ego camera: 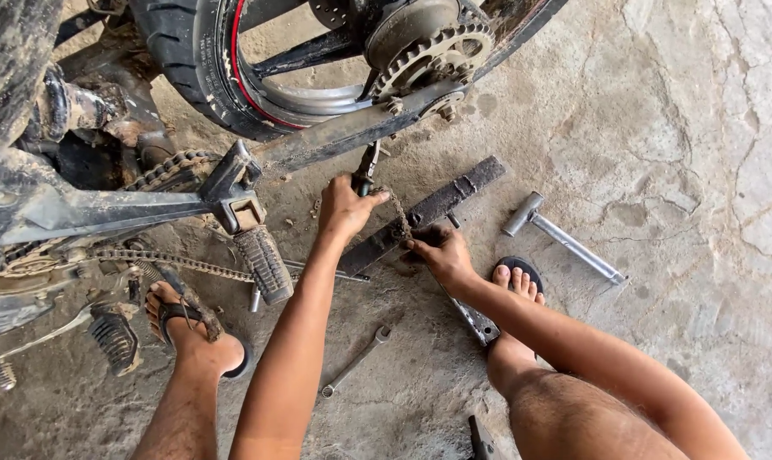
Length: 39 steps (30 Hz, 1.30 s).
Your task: The person is performing maintenance on a motorcycle chain, including removing a link with a hammer and punch and re-installing the chain.
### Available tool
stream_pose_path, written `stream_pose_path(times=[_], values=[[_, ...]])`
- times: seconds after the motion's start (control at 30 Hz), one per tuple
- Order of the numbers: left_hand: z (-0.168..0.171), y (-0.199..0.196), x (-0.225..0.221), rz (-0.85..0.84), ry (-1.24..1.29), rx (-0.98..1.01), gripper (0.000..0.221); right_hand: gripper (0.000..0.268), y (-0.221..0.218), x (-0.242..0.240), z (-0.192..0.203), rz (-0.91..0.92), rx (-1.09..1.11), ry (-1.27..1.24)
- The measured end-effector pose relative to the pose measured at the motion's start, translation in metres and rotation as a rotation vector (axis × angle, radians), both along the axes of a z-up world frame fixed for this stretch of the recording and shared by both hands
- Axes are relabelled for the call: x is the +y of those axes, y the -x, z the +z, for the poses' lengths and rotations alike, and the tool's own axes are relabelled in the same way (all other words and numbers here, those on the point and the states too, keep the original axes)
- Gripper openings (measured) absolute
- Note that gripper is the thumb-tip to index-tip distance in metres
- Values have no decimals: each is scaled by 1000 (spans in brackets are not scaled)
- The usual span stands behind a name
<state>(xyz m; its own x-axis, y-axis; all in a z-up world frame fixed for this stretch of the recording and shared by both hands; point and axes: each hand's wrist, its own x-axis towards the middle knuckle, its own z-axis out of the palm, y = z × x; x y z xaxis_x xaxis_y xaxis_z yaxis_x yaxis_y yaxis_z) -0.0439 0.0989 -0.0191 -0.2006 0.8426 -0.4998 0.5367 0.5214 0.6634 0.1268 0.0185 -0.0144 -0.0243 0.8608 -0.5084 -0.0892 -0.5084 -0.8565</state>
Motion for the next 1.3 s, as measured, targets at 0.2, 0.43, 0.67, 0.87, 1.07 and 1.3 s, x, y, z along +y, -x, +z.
stream_pose_path(times=[0.2, 0.43, 0.67, 0.87, 1.07, 1.3], values=[[12, -3, -11, -8, -50, 76, 36, 23, 6, 7, 8, 55, -46, 24], [20, -15, -25, -64, -300, 402, 37, 24, -10, 40, 30, 378, -645, -512], [40, -32, -37, -166, -442, 453, 24, 48, -9, 83, 44, 595, -482, -681], [5, -2, -37, -565, -611, 270, 33, 41, -31, 54, 9, 415, -439, -574], [0, 24, -33, -928, -591, 385, 33, 25, -83, 11, 2, 301, -459, -277], [-25, 37, -23, -1017, -736, 448, 43, 25, -135, -10, -30, 275, -589, -171]])
